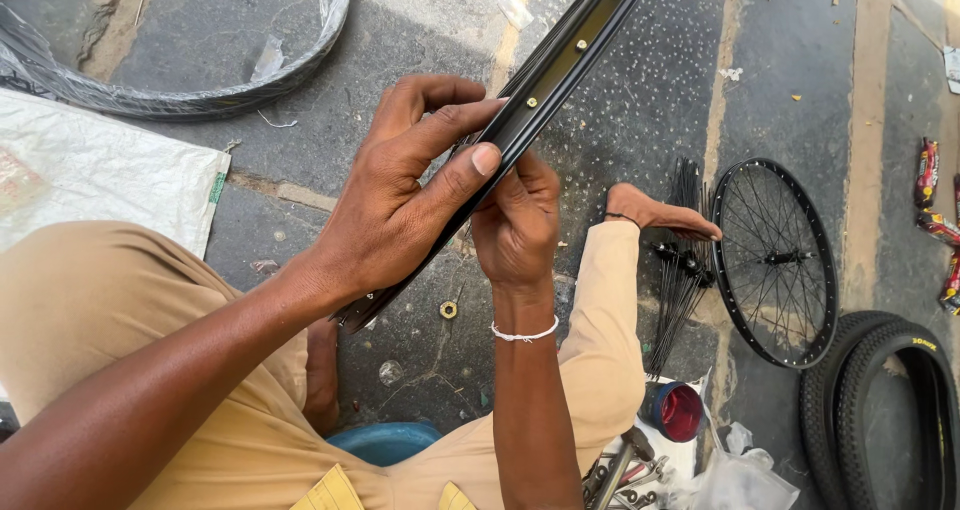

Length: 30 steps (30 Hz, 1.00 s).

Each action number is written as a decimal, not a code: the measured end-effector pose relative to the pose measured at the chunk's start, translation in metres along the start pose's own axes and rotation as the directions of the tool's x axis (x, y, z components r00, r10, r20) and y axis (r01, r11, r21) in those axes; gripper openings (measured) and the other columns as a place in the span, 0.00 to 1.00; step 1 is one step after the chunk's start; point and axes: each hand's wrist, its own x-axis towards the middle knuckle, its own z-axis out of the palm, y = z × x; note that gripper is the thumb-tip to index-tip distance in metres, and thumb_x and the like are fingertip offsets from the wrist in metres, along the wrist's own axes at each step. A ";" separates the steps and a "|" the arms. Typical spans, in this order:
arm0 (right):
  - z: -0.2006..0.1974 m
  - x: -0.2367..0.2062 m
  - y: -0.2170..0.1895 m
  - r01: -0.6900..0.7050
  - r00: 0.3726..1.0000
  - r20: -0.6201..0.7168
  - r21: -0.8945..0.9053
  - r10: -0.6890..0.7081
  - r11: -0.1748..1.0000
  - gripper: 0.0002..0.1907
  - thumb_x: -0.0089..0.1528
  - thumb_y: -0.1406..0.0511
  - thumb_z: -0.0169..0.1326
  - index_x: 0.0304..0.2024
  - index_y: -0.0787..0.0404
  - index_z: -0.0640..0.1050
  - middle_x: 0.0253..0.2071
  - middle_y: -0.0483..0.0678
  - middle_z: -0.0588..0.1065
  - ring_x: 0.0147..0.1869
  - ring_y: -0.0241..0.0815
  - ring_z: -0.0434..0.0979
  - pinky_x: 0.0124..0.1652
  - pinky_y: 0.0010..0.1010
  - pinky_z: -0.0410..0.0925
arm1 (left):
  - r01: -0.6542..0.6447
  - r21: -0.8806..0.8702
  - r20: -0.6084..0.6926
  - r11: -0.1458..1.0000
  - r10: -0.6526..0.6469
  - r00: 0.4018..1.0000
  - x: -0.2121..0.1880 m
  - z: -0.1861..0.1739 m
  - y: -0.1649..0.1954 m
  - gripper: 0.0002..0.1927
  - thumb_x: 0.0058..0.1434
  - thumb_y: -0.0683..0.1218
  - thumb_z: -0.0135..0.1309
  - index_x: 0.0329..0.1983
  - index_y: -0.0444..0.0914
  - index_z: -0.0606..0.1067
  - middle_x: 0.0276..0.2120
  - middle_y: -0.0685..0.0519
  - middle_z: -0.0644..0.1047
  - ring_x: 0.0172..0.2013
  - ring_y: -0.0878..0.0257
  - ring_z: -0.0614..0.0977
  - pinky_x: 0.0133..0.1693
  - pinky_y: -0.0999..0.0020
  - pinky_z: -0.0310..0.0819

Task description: The person sits on the ground and laces a bicycle wheel by hand, inserting spokes into the rim and hub. They rotate the wheel to access different sections and continue threading the spokes through the rim holes.

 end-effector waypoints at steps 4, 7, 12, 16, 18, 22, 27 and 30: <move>-0.002 0.000 -0.002 -0.003 0.991 0.132 0.069 -0.006 0.998 0.20 0.63 0.72 0.57 0.58 0.67 0.74 0.50 0.49 0.78 0.55 0.39 0.79 0.59 0.29 0.71 | 0.009 -0.012 0.013 1.000 -0.009 1.000 0.000 0.003 0.000 0.20 0.78 0.51 0.49 0.67 0.36 0.74 0.60 0.46 0.70 0.64 0.55 0.72 0.65 0.59 0.69; -0.001 0.001 -0.002 -0.008 0.998 0.067 0.107 0.001 0.994 0.16 0.70 0.70 0.54 0.59 0.71 0.75 0.48 0.51 0.79 0.51 0.39 0.79 0.54 0.29 0.72 | 0.028 -0.021 0.004 0.999 -0.028 1.000 0.000 0.003 0.001 0.21 0.77 0.52 0.49 0.67 0.36 0.74 0.60 0.46 0.70 0.64 0.56 0.72 0.64 0.60 0.71; 0.001 0.002 -0.002 -0.017 0.989 0.146 0.130 -0.002 0.991 0.23 0.59 0.73 0.58 0.58 0.66 0.74 0.48 0.47 0.79 0.53 0.38 0.80 0.55 0.28 0.72 | 0.044 -0.013 0.013 0.999 -0.044 0.999 0.001 0.004 0.004 0.21 0.77 0.52 0.48 0.67 0.37 0.74 0.60 0.46 0.71 0.64 0.56 0.73 0.64 0.60 0.72; 0.000 0.002 -0.004 -0.020 0.997 0.073 0.084 0.014 0.996 0.15 0.73 0.67 0.54 0.59 0.70 0.75 0.50 0.51 0.79 0.54 0.39 0.80 0.55 0.30 0.73 | 0.025 0.017 0.004 1.000 -0.025 1.000 0.001 0.004 0.004 0.21 0.76 0.52 0.50 0.67 0.38 0.74 0.60 0.46 0.71 0.63 0.56 0.74 0.63 0.60 0.72; 0.000 0.001 -0.004 0.016 0.994 0.106 0.013 -0.018 1.000 0.15 0.71 0.68 0.55 0.59 0.68 0.75 0.51 0.50 0.79 0.55 0.38 0.79 0.56 0.29 0.72 | 0.017 0.014 0.006 1.000 -0.018 1.000 0.001 0.004 0.004 0.20 0.77 0.52 0.50 0.67 0.38 0.74 0.60 0.46 0.72 0.63 0.56 0.74 0.64 0.60 0.71; -0.002 0.000 -0.003 -0.026 0.992 0.124 0.077 0.016 0.997 0.19 0.66 0.67 0.59 0.58 0.68 0.74 0.47 0.48 0.78 0.51 0.36 0.78 0.52 0.28 0.72 | 0.032 0.024 -0.003 0.999 -0.032 0.999 0.001 0.004 0.004 0.20 0.77 0.51 0.50 0.66 0.37 0.74 0.59 0.46 0.72 0.62 0.56 0.74 0.63 0.61 0.71; -0.006 0.000 -0.002 0.008 0.991 0.132 -0.051 -0.001 0.999 0.19 0.70 0.64 0.59 0.60 0.67 0.74 0.51 0.48 0.78 0.54 0.37 0.78 0.54 0.26 0.71 | 0.011 0.009 0.001 1.000 -0.011 1.000 0.002 0.004 0.005 0.21 0.77 0.51 0.50 0.67 0.37 0.74 0.59 0.46 0.72 0.62 0.56 0.74 0.63 0.61 0.71; -0.008 0.000 -0.003 -0.038 0.989 0.147 0.103 0.022 0.994 0.26 0.62 0.70 0.61 0.62 0.65 0.73 0.51 0.46 0.77 0.56 0.37 0.78 0.59 0.29 0.71 | 0.032 0.026 -0.002 0.999 -0.032 0.999 0.002 0.005 0.006 0.21 0.77 0.51 0.50 0.67 0.36 0.74 0.59 0.46 0.72 0.63 0.56 0.73 0.63 0.60 0.70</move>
